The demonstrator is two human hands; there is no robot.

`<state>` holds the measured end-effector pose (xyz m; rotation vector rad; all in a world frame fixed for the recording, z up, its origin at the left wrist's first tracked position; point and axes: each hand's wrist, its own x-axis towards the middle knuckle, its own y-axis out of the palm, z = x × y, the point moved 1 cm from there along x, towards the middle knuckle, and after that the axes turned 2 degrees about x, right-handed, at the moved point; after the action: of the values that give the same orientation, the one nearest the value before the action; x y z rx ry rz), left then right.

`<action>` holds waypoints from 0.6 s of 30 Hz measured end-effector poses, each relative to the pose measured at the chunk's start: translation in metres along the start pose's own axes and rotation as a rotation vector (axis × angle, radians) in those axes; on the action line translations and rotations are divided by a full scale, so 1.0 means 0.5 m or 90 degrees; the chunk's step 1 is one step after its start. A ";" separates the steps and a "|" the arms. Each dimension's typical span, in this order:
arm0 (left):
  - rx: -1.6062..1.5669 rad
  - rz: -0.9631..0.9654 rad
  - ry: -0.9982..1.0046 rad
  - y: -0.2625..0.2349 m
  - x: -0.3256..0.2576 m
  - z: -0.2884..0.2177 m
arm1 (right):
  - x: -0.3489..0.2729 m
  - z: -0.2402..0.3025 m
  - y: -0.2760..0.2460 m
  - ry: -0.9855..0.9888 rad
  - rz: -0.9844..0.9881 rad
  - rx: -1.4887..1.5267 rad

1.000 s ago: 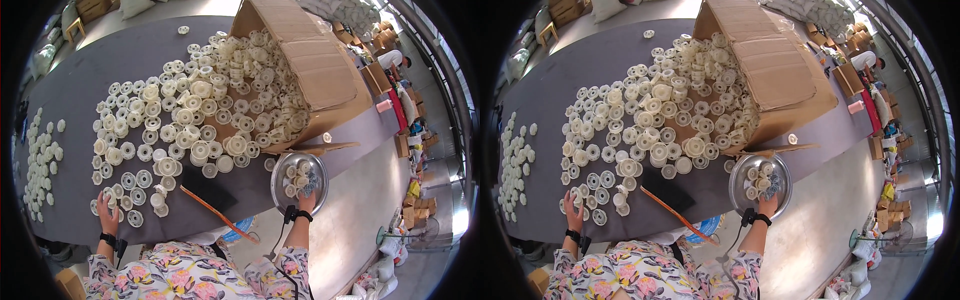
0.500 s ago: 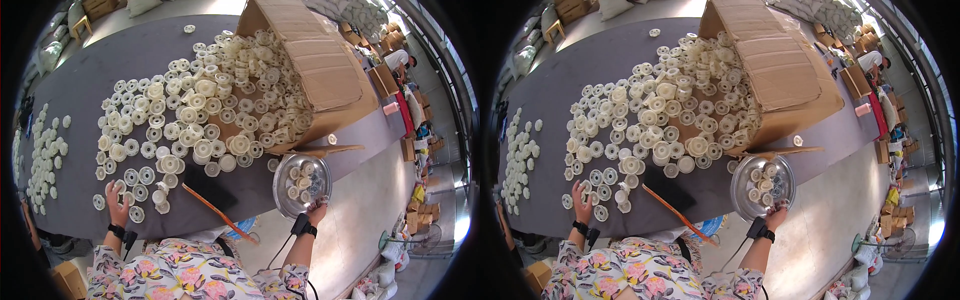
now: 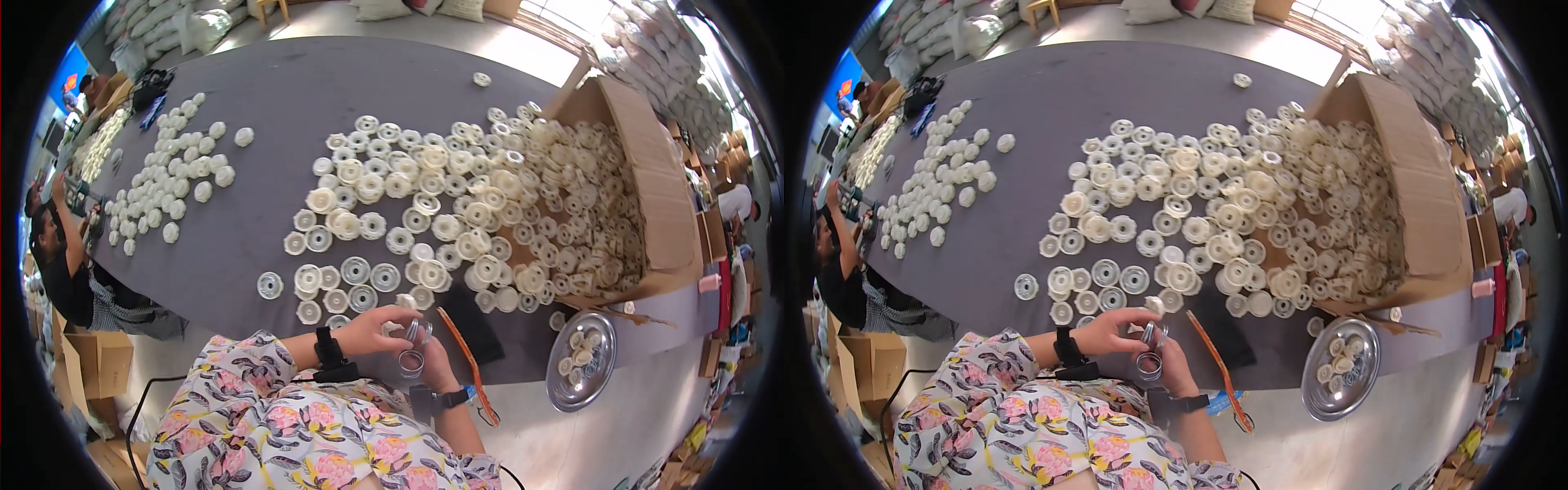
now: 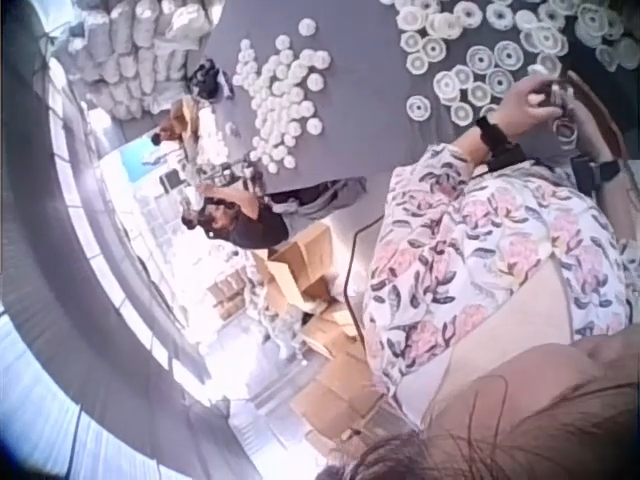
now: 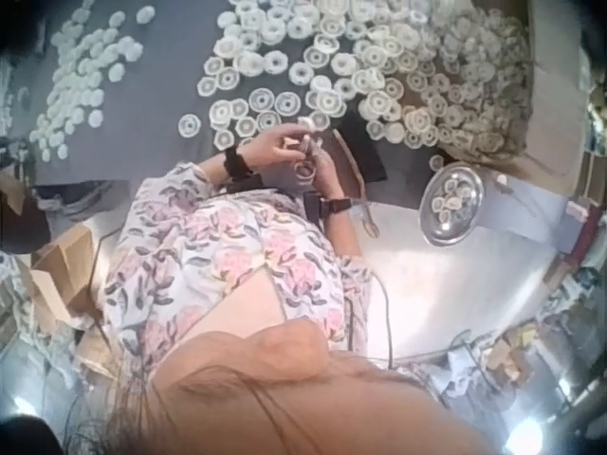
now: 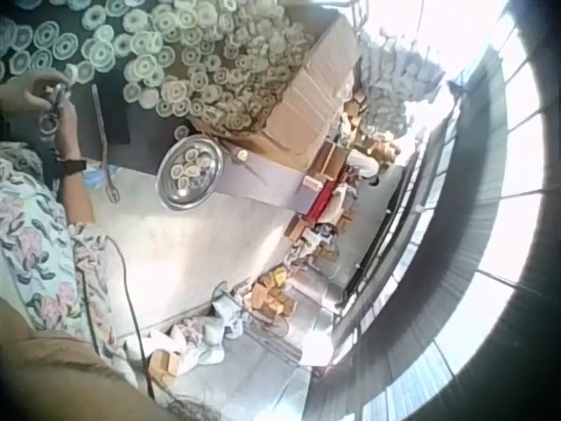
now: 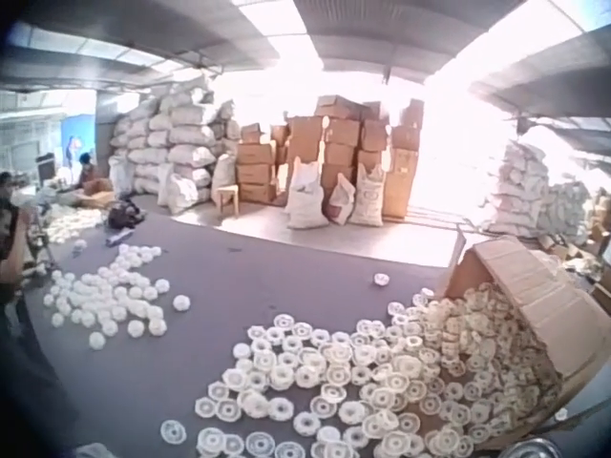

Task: Sorting and organizing white plastic parts on a workshop table.

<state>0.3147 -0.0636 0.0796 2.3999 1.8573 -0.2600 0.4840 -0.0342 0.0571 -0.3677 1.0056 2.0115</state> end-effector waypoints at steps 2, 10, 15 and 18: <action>0.049 -0.046 0.017 -0.049 -0.039 0.001 | 0.027 -0.034 0.004 0.032 0.043 0.020; 0.150 -0.072 0.063 -0.159 -0.139 0.028 | 0.068 -0.080 0.112 0.018 0.000 0.001; 0.110 -0.063 0.077 -0.191 -0.175 0.060 | 0.078 -0.113 0.145 0.061 0.035 0.086; 0.147 -0.032 0.080 -0.206 -0.194 0.067 | 0.081 -0.125 0.155 0.079 0.045 0.101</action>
<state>0.1888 -0.1357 0.0684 2.5741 2.0473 -0.3532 0.3921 -0.0850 0.0344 -0.3783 1.2627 1.9745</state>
